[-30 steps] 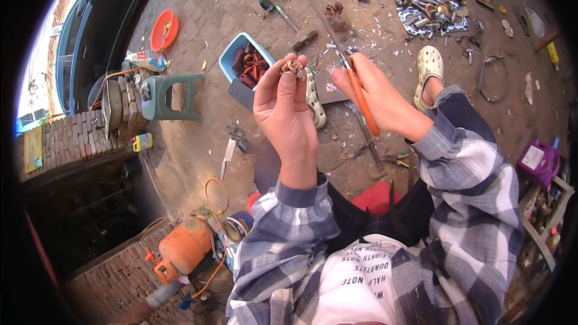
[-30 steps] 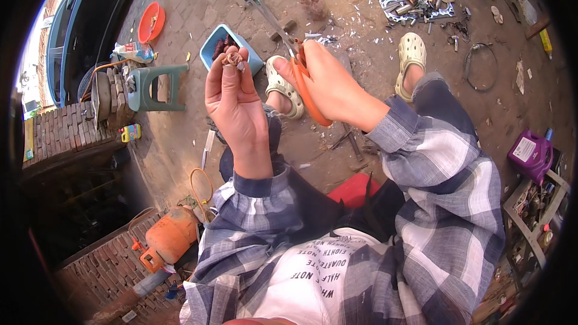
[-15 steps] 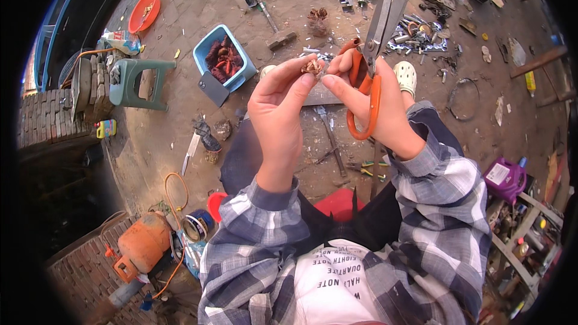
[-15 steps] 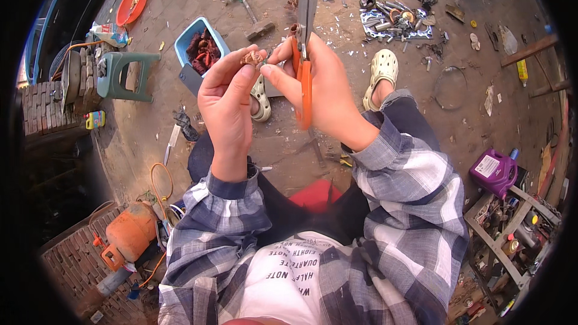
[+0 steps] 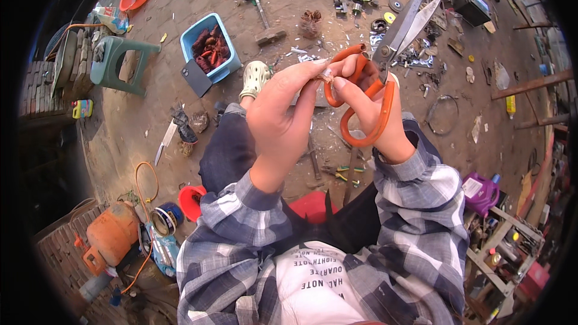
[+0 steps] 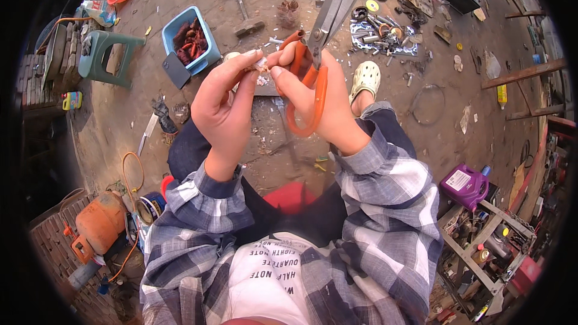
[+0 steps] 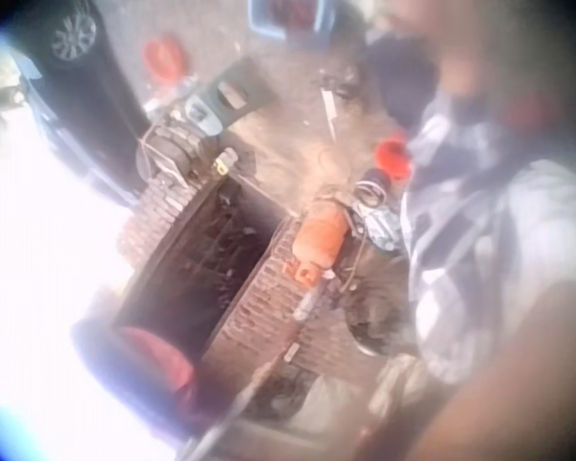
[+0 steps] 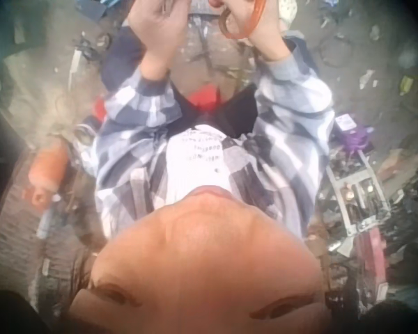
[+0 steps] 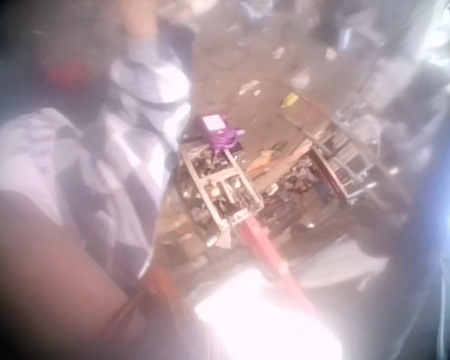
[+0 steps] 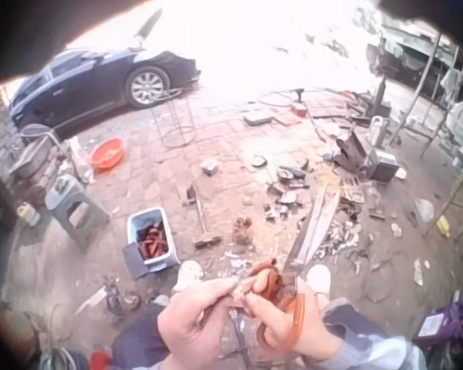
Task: The person sits on the ground and uses orange-handled shears to cut and shape a small metal piece. They repeatedly bend and trim the metal, occasionally using a metal file to refine the edges. The workspace is cluttered with tools and debris.
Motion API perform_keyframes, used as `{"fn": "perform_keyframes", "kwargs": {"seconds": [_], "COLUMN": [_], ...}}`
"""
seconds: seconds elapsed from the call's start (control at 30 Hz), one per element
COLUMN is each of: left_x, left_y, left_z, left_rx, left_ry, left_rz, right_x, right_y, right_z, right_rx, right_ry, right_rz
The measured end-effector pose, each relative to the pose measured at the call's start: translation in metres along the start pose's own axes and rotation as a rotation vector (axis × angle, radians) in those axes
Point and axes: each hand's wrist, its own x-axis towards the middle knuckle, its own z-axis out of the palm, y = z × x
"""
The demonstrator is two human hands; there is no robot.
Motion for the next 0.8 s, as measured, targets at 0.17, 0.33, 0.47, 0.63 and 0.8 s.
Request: {"fn": "perform_keyframes", "kwargs": {"seconds": [0.17, 0.33, 0.47, 0.63, 0.8], "left_x": [0.005, 0.005, 0.005, 0.004, 0.007], "left_y": [0.002, 0.011, -0.003, -0.003, 0.003], "left_z": [0.0, 0.001, -0.007, -0.008, -0.006], "left_rx": [0.099, -0.292, -0.201, -0.436, -0.531], "left_ry": [-0.017, -0.018, -0.125, -0.084, -0.099], "left_rz": [0.123, -0.23, -0.184, -0.362, -0.483], "right_x": [0.0, 0.002, 0.003, 0.001, 0.002], "right_y": [-0.002, -0.003, -0.004, -0.008, -0.009], "right_z": [-0.003, -0.011, -0.008, -0.004, -0.005], "right_rx": [-0.013, 0.077, 0.102, 0.105, 0.181], "right_ry": [-0.016, -0.023, -0.042, -0.024, -0.006], "right_rz": [0.047, 0.136, 0.146, 0.247, 0.327]}}
